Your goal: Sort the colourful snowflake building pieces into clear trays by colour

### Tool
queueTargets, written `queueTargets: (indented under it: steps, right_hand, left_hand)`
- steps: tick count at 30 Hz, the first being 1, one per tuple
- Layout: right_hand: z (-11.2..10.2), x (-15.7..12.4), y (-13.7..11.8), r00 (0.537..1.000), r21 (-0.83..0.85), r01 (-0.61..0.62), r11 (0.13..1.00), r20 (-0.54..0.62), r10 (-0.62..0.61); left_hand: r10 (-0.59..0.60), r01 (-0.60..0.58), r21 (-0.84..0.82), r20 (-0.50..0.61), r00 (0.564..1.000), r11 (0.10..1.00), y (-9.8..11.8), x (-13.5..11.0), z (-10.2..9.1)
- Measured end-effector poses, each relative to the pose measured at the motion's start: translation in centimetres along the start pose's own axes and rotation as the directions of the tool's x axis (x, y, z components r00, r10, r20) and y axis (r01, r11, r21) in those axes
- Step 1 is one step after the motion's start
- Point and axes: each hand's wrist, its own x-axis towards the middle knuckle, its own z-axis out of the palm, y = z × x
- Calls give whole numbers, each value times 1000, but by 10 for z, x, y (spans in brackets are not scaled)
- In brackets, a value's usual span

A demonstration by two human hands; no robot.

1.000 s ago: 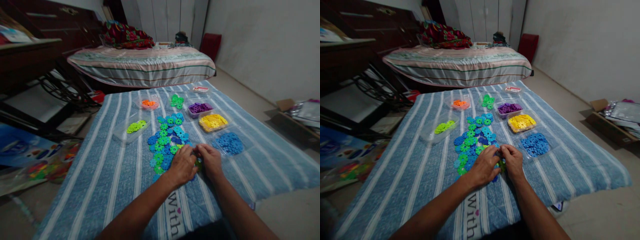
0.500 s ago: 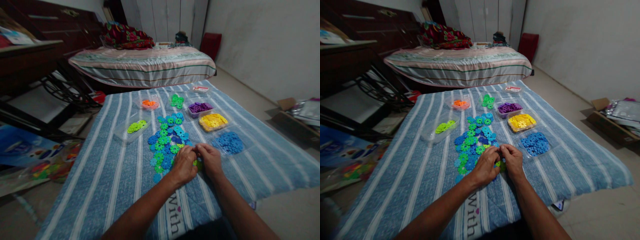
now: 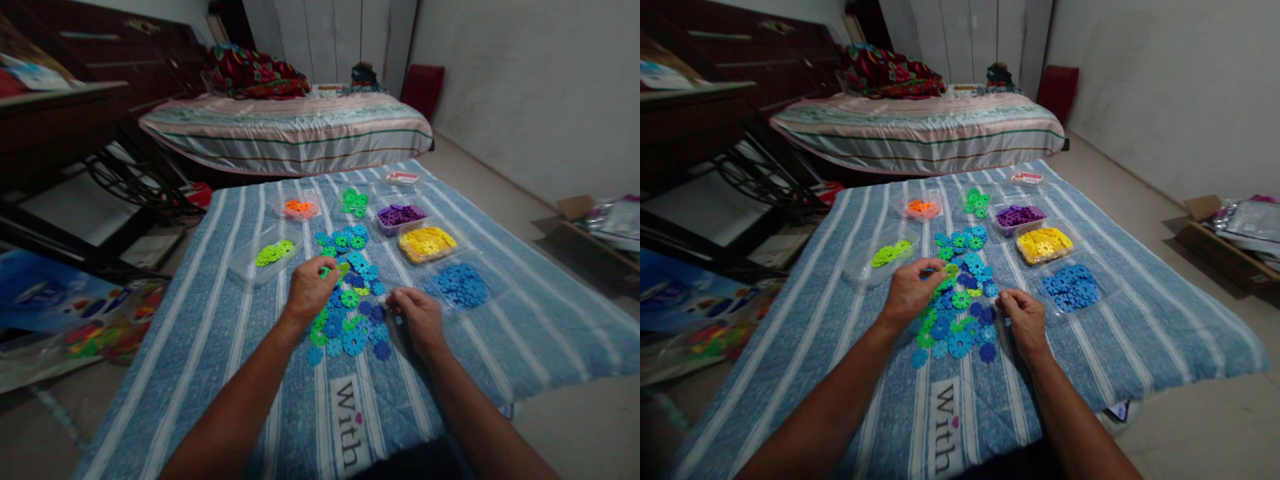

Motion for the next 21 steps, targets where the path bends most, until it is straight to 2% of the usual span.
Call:
queueTargets:
  steps: [2, 5, 8, 10, 13, 17, 21]
  right_hand:
    - [0, 0, 0, 1000, -4, 5, 1000, 8, -5]
    - [1, -1, -1, 1000, -17, 2, 1000, 7, -2]
    - [0, -1, -1, 1000, -32, -6, 999, 10, 6]
    - [0, 0, 1, 1000, -42, -2, 999, 18, 3]
    - [-1, 0, 4, 1000, -48, 1, 999, 23, 0]
    - [0, 0, 4, 999, -65, 12, 998, 37, -9]
    - [0, 0, 4, 998, -92, 18, 996, 57, -13]
  left_hand:
    - [66, -44, 151, -146, 987, 988, -4, 18, -29]
    - [179, -49, 410, -285, 942, 911, -8, 35, -64]
    - [222, -65, 468, -289, 931, 881, -14, 36, -70]
    - [227, -120, 436, -203, 953, 892, -19, 29, -57]
    - [237, -207, 373, -36, 971, 904, -22, 14, -22]
    - [270, -332, 360, 212, 939, 872, -19, -8, 18]
    - [193, -326, 499, 300, 934, 803, -8, -23, 40]
